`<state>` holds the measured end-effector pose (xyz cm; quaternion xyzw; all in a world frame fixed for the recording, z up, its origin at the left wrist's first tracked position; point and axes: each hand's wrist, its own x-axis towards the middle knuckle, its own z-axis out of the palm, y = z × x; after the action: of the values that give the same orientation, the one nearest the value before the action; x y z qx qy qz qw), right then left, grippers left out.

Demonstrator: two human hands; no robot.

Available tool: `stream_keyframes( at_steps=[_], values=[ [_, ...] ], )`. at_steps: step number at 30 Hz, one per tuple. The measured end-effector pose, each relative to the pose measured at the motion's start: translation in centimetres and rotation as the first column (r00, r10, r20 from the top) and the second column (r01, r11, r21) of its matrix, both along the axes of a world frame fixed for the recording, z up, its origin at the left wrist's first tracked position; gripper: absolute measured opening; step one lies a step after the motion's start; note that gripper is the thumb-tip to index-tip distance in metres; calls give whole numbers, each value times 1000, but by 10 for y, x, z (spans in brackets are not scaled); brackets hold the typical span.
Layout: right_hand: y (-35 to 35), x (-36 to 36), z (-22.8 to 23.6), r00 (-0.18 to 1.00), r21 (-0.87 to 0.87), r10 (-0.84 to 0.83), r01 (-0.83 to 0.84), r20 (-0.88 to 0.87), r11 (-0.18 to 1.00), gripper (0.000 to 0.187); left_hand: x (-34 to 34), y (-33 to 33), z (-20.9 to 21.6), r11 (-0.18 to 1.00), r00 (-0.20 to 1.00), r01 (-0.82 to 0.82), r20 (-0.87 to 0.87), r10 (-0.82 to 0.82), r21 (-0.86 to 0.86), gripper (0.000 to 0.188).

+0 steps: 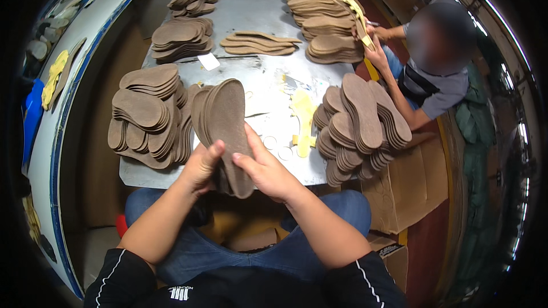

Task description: The person picks up stacks of brown footwear insoles from a table, wraps a rubber band around each stack, and places the bundled stacks into a cardboard box. The person repeats this process for multiple stacks throughout the clip.

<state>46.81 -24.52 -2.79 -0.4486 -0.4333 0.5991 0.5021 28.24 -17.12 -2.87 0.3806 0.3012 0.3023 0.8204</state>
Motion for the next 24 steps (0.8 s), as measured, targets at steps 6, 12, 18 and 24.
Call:
stream_keyframes(
  at_steps=[6, 12, 18, 24],
  values=[
    [3, -19, 0, 988, 38, -80, 76, 132, 996, 96, -3, 3, 6, 989, 984, -138, -106, 144, 59, 89],
    [15, -50, -9, 764, 498, -269, -78, 586, 864, 92, -29, 19, 11, 951, 959, -276, -102, 263, -143, 51],
    [73, 1, -40, 608, 497, -539, 258, 583, 828, 46, -69, 35, 29, 930, 936, -350, -3, 352, 109, 44],
    [110, -14, -69, 320, 577, -539, -30, 779, 816, 11, -78, 55, 44, 919, 916, -393, 106, 388, 28, 44]
  ],
)
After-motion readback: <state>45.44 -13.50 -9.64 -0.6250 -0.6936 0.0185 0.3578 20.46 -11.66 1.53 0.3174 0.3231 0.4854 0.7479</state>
